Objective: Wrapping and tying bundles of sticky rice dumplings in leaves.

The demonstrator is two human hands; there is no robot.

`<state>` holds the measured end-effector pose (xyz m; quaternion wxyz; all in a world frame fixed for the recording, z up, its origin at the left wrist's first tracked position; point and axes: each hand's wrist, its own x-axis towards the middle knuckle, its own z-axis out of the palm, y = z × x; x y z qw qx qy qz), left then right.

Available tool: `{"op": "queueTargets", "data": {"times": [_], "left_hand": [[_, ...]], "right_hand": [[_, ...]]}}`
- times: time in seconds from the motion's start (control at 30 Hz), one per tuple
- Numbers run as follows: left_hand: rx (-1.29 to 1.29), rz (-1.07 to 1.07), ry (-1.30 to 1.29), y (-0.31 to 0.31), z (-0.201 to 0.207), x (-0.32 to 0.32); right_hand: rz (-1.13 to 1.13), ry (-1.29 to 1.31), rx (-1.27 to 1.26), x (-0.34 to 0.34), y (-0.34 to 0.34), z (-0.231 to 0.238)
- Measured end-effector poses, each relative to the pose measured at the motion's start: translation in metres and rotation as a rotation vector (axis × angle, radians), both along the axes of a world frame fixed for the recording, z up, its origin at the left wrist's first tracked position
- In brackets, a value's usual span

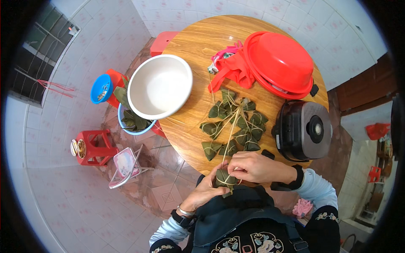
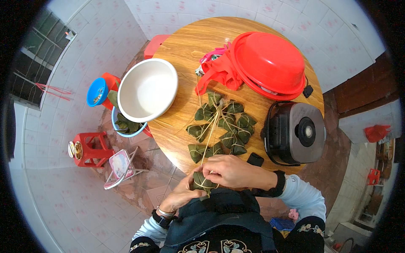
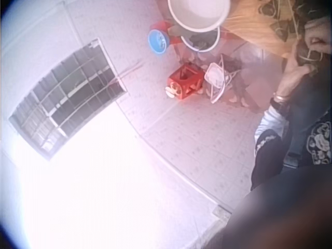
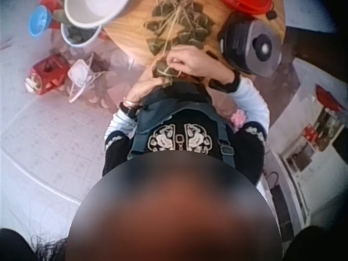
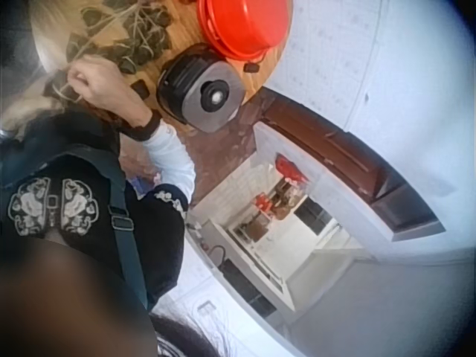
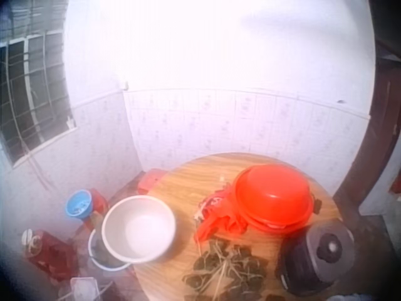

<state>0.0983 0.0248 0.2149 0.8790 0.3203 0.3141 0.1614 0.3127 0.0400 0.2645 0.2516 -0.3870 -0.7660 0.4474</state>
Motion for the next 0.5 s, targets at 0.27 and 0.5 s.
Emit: {"op": "queueTargets", "data": {"times": [0.27,0.5], "left_hand": [[-0.015,0.022,0.021,0.000,0.001,0.004],[0.015,-0.090,0.094,-0.002,-0.007,0.002]], "right_hand": [[0.067,-0.045,0.056,0.000,0.004,0.003],[0.149,-0.022,-0.046,0.000,0.001,-0.014]]}}
